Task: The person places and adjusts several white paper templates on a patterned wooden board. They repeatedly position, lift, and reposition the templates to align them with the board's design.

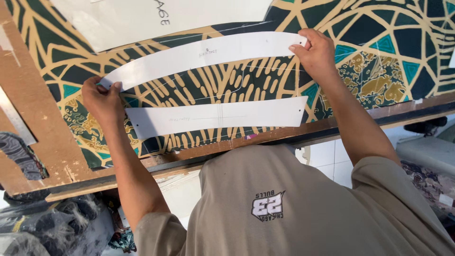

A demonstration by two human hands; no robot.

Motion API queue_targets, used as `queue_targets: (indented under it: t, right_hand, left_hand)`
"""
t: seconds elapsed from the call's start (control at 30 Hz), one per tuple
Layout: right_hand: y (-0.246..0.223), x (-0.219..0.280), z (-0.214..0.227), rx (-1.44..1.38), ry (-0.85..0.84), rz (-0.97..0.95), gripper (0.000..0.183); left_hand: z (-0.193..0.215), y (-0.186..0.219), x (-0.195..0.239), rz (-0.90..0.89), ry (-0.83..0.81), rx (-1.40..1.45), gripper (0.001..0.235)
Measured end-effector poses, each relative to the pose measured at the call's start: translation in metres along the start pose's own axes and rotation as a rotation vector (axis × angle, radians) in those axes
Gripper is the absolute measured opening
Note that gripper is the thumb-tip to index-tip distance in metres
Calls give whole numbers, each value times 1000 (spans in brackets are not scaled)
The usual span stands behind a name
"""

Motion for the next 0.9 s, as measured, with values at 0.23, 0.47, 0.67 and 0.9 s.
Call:
queue_targets:
  t: [0.23,0.47,0.67,0.9]
  right_hand:
    - [-6,3,1,69,-30,4,36]
    - [-6,2,-1,54,18,-36,38]
    - [-1,4,-1,69,20,7,41]
    - [43,1,-4,-206,-13,-230,31]
  left_hand:
    - [3,-5,-5,-85,3,-20,35]
    - [8,-6,-2,-82,-23,-44,37]
    - [7,-10,-2,-87,-26,-78,39]
    - [1,-23,0,51,-72,-21,33]
Point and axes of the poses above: each hand's wrist, its own x-axis away from the middle knuckle, its own z-axis out of the back of the hand, y = z × x, the point moved 5 cm from there along -x, towards the middle knuckle, and after that the axes turned 9 degrees about y, right-handed, at the moved point
